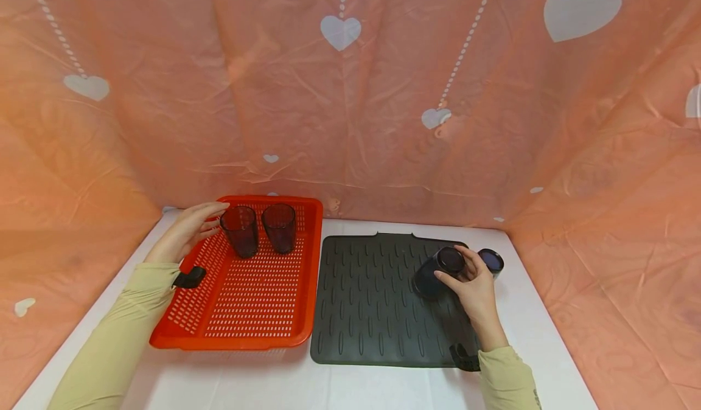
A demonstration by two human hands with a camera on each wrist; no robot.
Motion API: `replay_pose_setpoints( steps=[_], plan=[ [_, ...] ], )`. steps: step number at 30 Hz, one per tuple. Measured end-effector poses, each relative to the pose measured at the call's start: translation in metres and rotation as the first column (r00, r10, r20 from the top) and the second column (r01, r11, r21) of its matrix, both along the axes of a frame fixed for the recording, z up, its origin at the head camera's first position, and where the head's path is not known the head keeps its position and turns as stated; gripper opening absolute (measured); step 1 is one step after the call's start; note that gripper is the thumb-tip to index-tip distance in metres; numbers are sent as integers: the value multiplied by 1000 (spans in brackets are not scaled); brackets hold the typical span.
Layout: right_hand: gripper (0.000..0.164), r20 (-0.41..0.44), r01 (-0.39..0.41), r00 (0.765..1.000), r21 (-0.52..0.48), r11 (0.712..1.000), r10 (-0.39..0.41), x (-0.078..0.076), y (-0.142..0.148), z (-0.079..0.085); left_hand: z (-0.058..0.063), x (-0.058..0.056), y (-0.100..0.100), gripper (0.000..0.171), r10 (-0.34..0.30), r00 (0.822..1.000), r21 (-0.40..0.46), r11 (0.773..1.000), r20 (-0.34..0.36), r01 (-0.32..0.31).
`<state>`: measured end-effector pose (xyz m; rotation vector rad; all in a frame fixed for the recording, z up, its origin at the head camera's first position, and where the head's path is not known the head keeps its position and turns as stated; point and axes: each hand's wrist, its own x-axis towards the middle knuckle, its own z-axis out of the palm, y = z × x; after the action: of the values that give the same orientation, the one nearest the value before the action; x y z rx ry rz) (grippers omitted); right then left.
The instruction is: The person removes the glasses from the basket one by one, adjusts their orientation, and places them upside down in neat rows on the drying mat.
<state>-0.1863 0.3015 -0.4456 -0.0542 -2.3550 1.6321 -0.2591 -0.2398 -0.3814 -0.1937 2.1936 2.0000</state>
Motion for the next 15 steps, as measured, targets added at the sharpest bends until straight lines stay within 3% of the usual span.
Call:
replay_pose_setpoints(
  steps=[15],
  plan=[
    [71,-4,5,1000,35,999,-5,0,-2,-5,-3,-3,3,68,4,1000,29,1000,-6,-4]
  ],
)
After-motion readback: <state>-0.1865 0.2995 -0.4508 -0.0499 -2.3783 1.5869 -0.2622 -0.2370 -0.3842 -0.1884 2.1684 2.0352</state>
